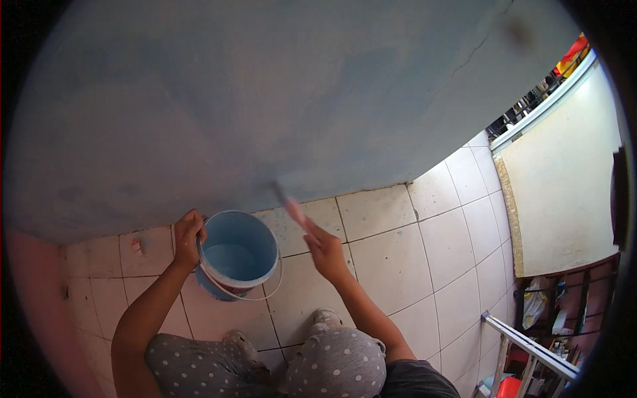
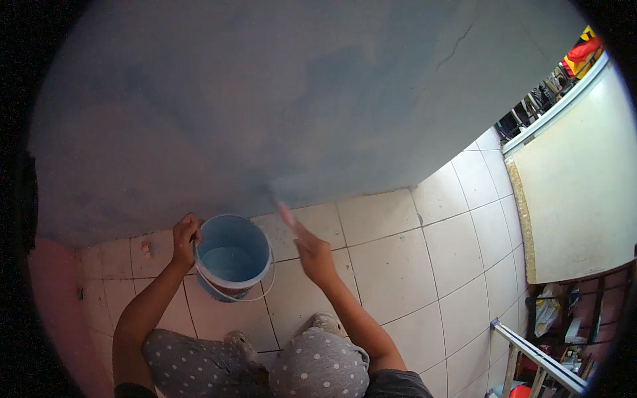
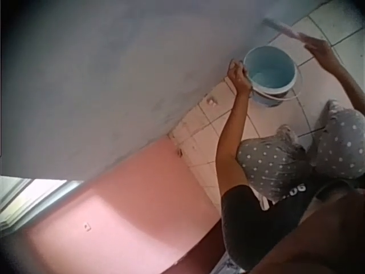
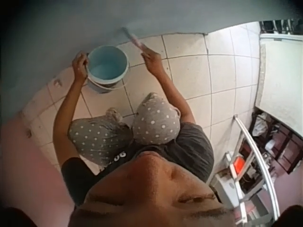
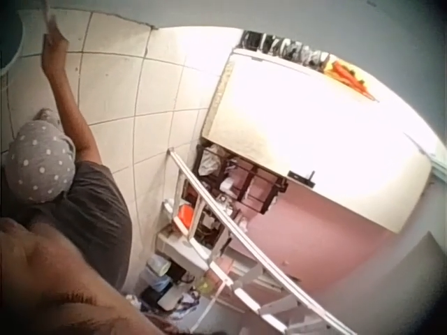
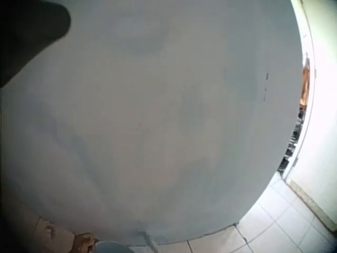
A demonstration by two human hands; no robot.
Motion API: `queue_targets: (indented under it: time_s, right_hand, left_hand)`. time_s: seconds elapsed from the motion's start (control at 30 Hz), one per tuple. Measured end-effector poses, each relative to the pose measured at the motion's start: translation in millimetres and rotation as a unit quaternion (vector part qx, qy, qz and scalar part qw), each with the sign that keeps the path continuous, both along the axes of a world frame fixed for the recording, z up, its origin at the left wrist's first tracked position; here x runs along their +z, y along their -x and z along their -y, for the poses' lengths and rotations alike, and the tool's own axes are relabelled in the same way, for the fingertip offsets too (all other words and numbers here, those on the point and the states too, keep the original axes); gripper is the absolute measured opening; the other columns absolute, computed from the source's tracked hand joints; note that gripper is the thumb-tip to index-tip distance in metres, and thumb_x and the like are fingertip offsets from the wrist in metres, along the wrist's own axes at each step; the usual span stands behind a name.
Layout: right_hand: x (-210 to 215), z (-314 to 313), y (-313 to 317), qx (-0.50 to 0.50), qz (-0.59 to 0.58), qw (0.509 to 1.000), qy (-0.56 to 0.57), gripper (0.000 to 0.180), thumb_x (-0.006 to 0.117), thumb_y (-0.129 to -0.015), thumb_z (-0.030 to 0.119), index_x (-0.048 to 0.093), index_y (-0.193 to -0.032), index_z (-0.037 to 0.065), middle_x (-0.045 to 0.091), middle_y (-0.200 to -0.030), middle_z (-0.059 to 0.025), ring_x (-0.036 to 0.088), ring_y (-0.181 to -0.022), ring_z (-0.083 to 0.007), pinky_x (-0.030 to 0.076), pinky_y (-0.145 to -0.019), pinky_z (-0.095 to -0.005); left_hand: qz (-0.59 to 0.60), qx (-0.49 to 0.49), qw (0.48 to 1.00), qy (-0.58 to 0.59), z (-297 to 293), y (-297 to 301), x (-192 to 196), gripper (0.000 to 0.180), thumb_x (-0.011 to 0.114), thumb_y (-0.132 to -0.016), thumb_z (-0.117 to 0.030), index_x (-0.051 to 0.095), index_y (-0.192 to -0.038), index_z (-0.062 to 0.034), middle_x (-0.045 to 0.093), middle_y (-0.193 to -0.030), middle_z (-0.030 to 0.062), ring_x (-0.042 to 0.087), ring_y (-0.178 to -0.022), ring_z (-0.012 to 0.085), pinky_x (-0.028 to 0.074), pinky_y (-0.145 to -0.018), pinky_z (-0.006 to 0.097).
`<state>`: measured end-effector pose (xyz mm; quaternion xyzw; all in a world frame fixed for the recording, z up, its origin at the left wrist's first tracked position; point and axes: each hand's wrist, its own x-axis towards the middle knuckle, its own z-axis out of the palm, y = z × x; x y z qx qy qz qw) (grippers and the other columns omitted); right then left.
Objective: Apply blue paint to a wall using a paintbrush and a paint bucket.
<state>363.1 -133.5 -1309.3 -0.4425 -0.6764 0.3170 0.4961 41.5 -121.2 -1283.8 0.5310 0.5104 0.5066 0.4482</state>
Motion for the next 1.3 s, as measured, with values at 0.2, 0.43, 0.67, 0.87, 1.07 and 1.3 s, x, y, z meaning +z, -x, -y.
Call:
queue_targets:
  time_s: [0.2, 0.43, 0.67, 0.87, 1.07, 1.3]
  right_hand:
    - [4, 26, -80, -0.034, -0.029, 0.940, 0.339, 0.030, 0.062, -0.087, 0.012, 0.065, -0.113, -0.003, 0.064, -0.077, -0.0073, 0.052, -0.070, -0.0106, 0.046, -0.066, -0.0284]
    - [120, 18, -66, 0.145, 0.219, 0.963, 0.051, 0.029, 0.075, -0.077, 0.011, 0.073, -0.106, 0.011, 0.069, -0.074, -0.0111, 0.066, -0.065, -0.0243, 0.050, -0.060, -0.0308]
    - [201, 22, -70, 0.047, 0.357, 0.933, 0.008, 0.032, 0.078, -0.071, 0.008, 0.075, -0.102, 0.014, 0.067, -0.066, -0.0086, 0.063, -0.057, -0.0219, 0.049, -0.054, -0.0318]
    - [169, 39, -9, 0.082, 0.495, 0.865, -0.028, 0.039, 0.062, -0.078, 0.006, 0.062, -0.117, 0.001, 0.061, -0.071, -0.0107, 0.066, -0.058, -0.0243, 0.051, -0.050, -0.0331]
    - [127, 30, 24, 0.109, 0.498, 0.859, -0.048, 0.035, 0.059, -0.075, 0.003, 0.057, -0.108, -0.007, 0.063, -0.076, -0.0162, 0.067, -0.060, -0.0301, 0.054, -0.049, -0.0349]
    - [150, 32, 19, 0.314, 0.445, 0.839, -0.001, 0.007, 0.059, -0.075, 0.004, 0.065, -0.077, 0.000, 0.065, -0.075, -0.0197, 0.068, -0.069, -0.0344, 0.056, -0.060, -0.0393]
  left_hand:
    - [-0.057, -0.026, 0.998, -0.022, 5, -4, -2, 0.030, 0.046, -0.087, -0.024, 0.043, -0.065, -0.0034, 0.043, -0.060, 0.0053, 0.042, -0.055, 0.0145, 0.041, -0.064, 0.031]
    - [-0.176, -0.208, 0.957, -0.100, -5, -73, 61, 0.048, 0.043, -0.090, -0.036, 0.048, -0.059, -0.0001, 0.044, -0.069, 0.0123, 0.051, -0.063, 0.0265, 0.045, -0.069, 0.036]
    - [-0.124, -0.232, 0.931, -0.253, -1, -97, 93, 0.062, 0.033, -0.097, -0.044, 0.046, -0.056, 0.0007, 0.038, -0.066, 0.0140, 0.045, -0.058, 0.0287, 0.046, -0.090, 0.045]
    - [-0.038, -0.224, 0.941, -0.250, 0, -116, 96, 0.067, 0.030, -0.099, -0.045, 0.045, -0.053, 0.0014, 0.035, -0.065, 0.0114, 0.044, -0.059, 0.0270, 0.045, -0.092, 0.047]
    - [0.019, -0.199, 0.947, -0.252, 9, -111, 108, 0.071, 0.032, -0.097, -0.051, 0.046, -0.053, 0.0034, 0.031, -0.066, 0.0084, 0.038, -0.060, 0.0240, 0.044, -0.091, 0.047]
    - [0.113, -0.167, 0.962, -0.186, 16, -111, 99, 0.075, 0.035, -0.096, -0.057, 0.046, -0.053, 0.0036, 0.030, -0.069, 0.0045, 0.034, -0.063, 0.0200, 0.042, -0.087, 0.045]
